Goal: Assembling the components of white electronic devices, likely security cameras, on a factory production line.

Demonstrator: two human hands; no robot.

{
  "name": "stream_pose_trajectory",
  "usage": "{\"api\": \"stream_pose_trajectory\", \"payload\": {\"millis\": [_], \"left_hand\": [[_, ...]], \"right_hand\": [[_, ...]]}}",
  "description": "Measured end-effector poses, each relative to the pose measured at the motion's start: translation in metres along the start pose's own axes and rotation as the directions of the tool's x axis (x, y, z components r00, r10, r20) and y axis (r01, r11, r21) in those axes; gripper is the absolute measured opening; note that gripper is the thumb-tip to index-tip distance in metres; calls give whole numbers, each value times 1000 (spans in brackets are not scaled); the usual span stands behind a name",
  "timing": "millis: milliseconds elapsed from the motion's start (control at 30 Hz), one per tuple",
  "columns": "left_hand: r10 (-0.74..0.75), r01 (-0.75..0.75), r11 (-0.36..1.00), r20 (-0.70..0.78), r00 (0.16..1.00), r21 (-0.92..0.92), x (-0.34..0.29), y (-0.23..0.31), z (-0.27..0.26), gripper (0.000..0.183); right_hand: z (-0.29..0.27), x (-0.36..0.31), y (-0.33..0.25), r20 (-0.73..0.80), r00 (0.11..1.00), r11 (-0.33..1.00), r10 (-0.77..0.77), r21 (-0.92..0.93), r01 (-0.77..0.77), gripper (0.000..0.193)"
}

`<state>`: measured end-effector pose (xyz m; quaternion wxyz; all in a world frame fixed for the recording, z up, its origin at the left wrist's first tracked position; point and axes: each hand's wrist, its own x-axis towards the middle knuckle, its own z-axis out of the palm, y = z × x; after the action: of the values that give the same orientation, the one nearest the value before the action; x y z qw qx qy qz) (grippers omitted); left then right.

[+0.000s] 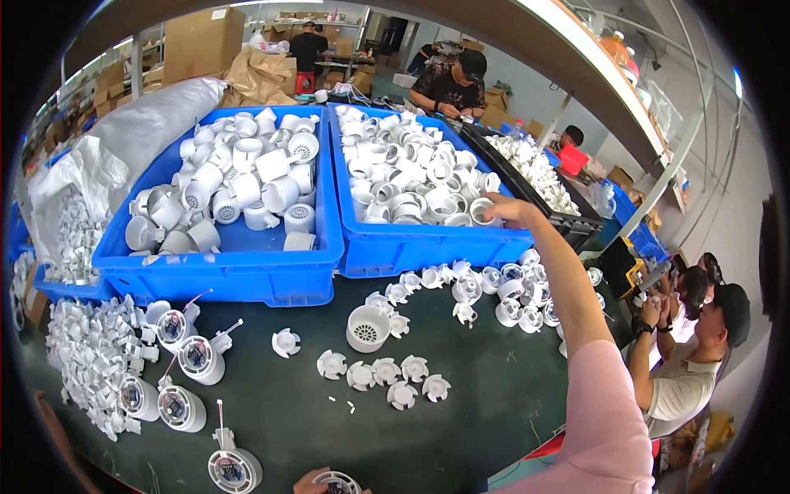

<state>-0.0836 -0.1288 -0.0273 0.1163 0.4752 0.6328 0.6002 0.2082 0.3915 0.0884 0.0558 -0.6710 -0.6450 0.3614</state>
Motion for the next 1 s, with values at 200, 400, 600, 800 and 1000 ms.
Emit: {"api": "stream_pose_trajectory", "payload": {"millis": [200,400,600,800,1000], "left_hand": [[-35,35,999,32,999,-8,-6,-4,0,50],[12,-12,1000,30,999,-11,-6,-4,2,50],[31,-33,998,39,999,53,-2,-2,4,47],[29,-29,996,4,1000,80,-2,-1,10,48],[47,-49,996,21,999,79,-4,-2,9,49]], "right_hand": [[19,-5,-10,-40,998,963,-44,-266,32,96],[25,34,2,-98,989,993,-110,-61,105,99],[37,44,-12,-240,967,990,-89,-125,60,86],[34,46,-5,-238,967,994,-96,-66,82,74],[29,38,0,-440,887,987,-140,9,160,66]]}}
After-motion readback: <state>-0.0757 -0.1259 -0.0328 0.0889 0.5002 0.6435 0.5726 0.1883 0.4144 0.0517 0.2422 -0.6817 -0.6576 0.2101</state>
